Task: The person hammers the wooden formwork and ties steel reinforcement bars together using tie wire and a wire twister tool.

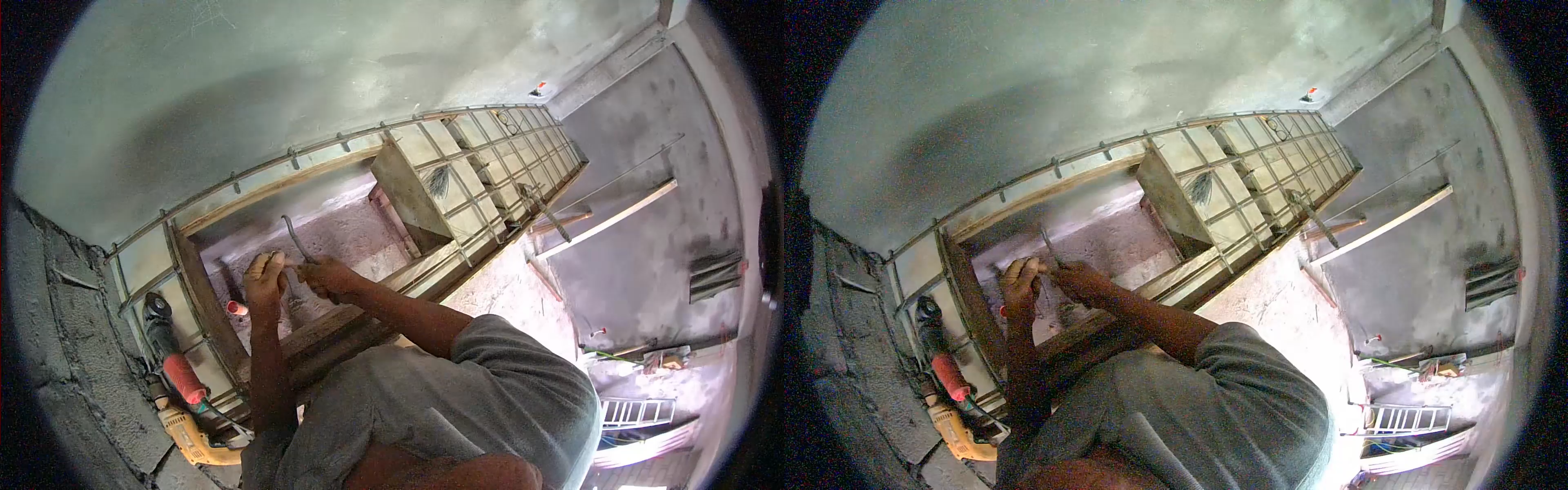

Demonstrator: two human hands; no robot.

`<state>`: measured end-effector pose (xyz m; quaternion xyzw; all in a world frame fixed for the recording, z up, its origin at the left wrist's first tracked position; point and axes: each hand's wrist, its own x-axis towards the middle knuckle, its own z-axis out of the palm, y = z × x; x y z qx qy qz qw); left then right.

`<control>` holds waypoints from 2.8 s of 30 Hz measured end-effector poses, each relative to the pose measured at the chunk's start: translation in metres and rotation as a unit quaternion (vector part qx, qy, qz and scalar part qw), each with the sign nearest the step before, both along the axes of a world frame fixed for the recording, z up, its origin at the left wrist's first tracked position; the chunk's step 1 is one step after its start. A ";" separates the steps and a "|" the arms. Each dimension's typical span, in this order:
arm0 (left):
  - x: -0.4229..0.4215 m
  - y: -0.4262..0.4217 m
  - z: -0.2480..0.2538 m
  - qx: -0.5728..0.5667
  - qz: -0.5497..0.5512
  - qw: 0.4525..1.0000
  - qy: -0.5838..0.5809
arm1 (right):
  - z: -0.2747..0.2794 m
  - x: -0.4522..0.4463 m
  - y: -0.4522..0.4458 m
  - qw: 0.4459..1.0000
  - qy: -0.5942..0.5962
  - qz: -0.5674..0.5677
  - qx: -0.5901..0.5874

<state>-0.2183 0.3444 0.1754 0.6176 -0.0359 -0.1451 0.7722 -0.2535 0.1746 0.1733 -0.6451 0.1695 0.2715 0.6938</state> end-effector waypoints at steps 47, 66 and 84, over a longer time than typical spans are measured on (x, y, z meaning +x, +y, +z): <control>0.126 0.143 -0.026 -0.037 0.412 0.910 0.033 | -0.031 0.150 0.118 0.911 -0.233 0.279 -0.194; 0.286 0.229 -0.120 0.662 0.216 0.698 -0.166 | -0.078 0.102 0.013 0.961 -0.080 0.246 -0.103; 0.329 0.252 -0.113 0.682 0.016 0.713 -0.163 | -0.055 0.239 0.164 0.954 -0.165 0.216 -0.127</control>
